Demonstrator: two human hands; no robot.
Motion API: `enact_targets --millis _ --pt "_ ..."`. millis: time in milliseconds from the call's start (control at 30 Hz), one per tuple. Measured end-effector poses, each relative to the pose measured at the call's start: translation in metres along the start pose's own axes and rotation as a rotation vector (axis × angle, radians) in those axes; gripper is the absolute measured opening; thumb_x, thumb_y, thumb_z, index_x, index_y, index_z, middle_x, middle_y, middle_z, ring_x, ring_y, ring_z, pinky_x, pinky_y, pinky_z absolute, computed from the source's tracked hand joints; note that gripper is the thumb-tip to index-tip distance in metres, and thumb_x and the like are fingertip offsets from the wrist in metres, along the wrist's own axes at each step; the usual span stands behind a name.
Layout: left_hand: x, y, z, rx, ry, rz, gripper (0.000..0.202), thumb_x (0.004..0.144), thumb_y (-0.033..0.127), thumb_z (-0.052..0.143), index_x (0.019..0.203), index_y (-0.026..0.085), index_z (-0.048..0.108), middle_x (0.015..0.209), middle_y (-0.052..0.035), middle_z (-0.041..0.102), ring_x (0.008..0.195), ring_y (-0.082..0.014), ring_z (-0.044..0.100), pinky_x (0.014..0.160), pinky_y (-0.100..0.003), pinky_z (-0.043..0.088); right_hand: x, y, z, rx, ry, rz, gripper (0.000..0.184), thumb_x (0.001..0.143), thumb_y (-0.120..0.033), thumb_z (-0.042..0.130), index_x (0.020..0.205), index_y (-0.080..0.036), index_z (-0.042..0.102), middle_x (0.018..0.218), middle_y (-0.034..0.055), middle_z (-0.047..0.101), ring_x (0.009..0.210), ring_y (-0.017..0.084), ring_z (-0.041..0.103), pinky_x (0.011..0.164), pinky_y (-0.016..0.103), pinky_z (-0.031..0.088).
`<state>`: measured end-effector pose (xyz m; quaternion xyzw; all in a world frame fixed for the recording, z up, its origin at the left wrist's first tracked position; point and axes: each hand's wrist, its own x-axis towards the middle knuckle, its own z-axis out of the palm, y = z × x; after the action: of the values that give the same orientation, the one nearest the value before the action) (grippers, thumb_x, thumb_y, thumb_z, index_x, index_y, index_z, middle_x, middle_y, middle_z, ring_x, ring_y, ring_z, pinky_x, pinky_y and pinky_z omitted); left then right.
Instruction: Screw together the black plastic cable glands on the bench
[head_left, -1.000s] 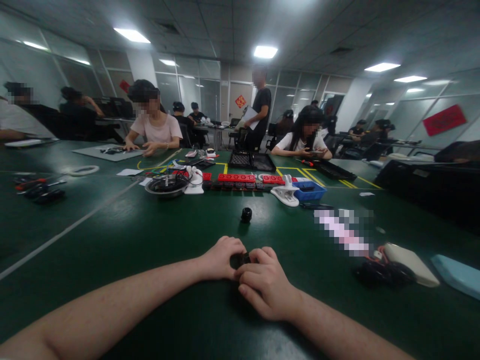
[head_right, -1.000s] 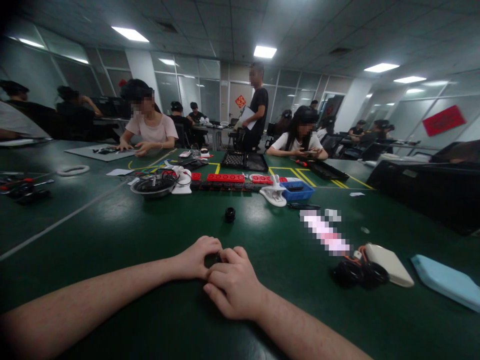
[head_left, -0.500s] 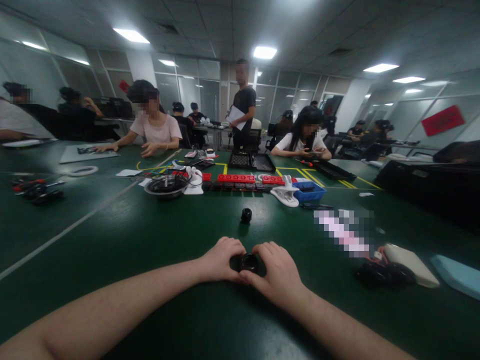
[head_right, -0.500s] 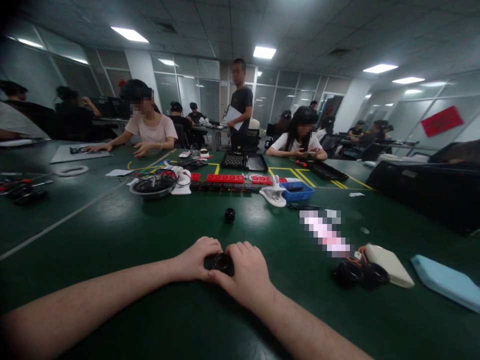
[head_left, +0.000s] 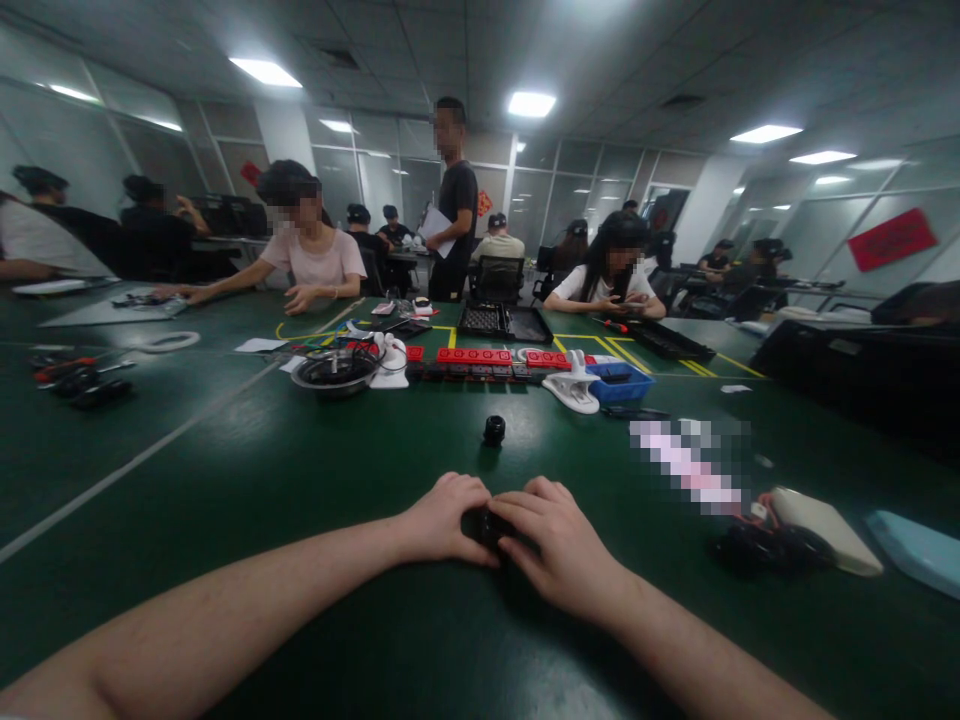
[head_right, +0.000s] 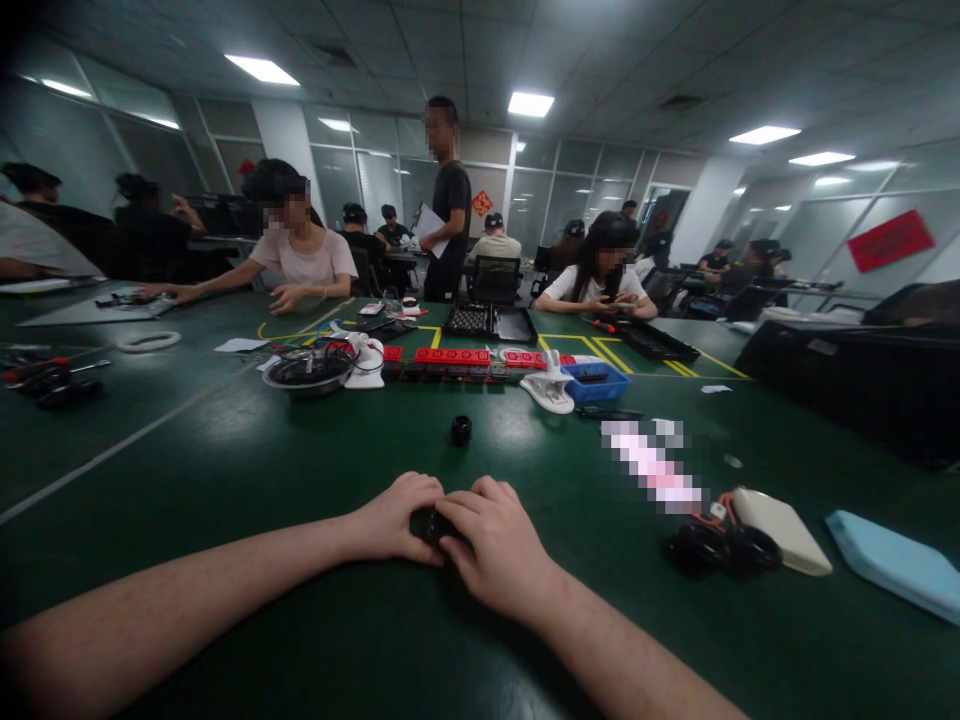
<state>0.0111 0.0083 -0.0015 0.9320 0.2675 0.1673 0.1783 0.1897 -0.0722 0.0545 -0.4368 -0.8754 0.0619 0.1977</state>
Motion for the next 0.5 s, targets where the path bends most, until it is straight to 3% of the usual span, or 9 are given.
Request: enact_targets --millis 300,500 --pt "-0.0002 0.0048 -0.0050 -0.023 -0.029 -0.005 0.047 0.059 0.054 0.069 0.088 0.020 0.056 0.088 0.0008 0.053 0.085 -0.0186 0.048 0.077 -0.030 0.032 -0.0013 0.0076 -0.0088 0.168 -0.124 -0.066 0.040 0.079 -0.007 0.040 0.114 -0.024 0.050 0.116 0.0018 0.055 0.092 0.019 0.042 0.078 0.036 0.036" --pt "-0.0001 0.0026 -0.0026 -0.013 -0.019 0.012 0.042 0.059 0.054 0.069 0.081 0.020 0.057 0.087 0.0012 0.053 0.084 -0.0187 0.048 0.077 -0.030 0.031 0.0026 0.0067 -0.0055 0.251 -0.131 -0.020 0.039 0.070 -0.001 0.042 0.100 -0.022 0.055 0.099 0.0031 0.057 0.093 0.018 0.044 0.081 0.035 0.036"
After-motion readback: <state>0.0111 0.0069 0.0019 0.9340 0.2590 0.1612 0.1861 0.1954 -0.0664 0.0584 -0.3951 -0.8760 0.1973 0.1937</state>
